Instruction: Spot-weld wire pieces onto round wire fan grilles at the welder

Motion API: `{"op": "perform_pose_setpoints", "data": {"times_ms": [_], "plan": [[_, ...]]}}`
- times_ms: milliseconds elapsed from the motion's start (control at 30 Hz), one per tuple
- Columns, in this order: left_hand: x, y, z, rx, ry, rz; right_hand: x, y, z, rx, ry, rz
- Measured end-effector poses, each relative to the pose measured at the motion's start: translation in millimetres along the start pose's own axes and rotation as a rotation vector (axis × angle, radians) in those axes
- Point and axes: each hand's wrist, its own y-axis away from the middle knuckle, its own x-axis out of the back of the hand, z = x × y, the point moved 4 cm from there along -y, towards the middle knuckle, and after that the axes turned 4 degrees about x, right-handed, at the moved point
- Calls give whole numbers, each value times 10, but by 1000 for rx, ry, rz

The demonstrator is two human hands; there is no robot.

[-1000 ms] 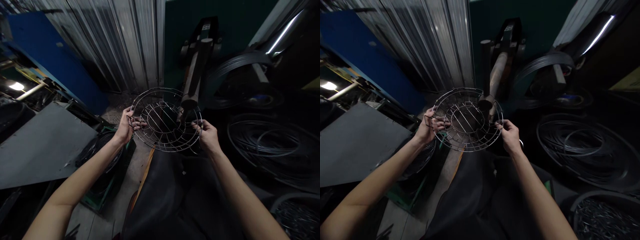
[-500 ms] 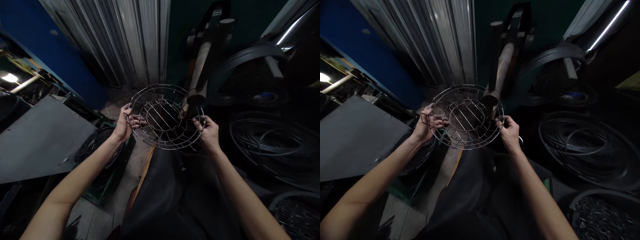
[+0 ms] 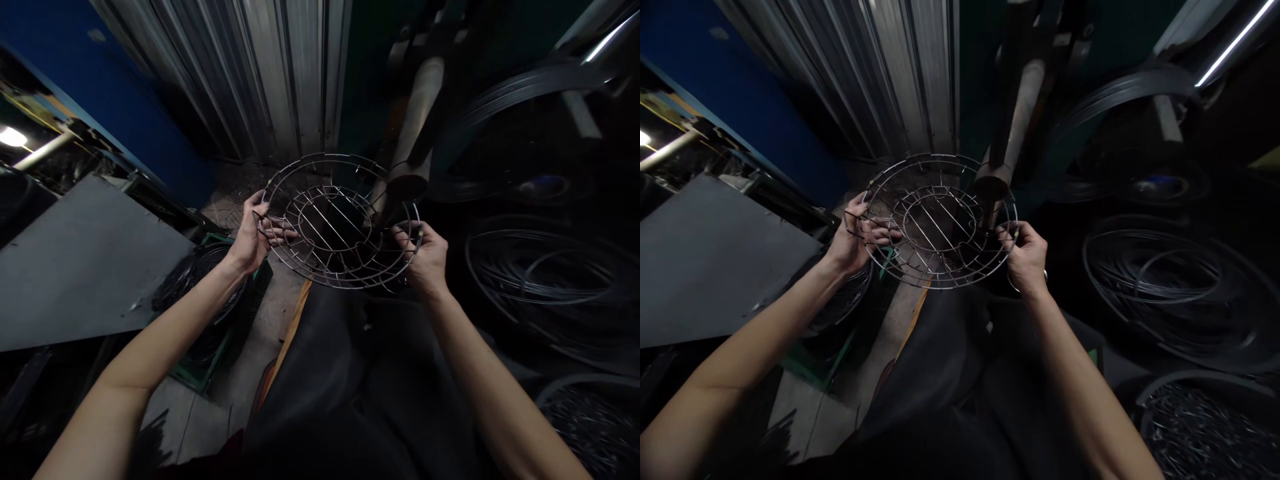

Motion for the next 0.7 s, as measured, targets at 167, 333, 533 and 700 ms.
{"op": "perform_pose_setpoints", "data": {"times_ms": [167, 333, 533, 700], "plan": [[0, -3, -1, 21, -1, 18, -7, -5, 4, 2, 11, 6], [6, -7, 2, 30, 0, 30, -10, -5, 13, 16, -9, 8], [15, 4, -12, 22, 7, 0, -24, -10, 28, 14, -15, 5], [21, 13, -22, 13, 27, -1, -15, -17, 16, 1, -13, 0]]}}
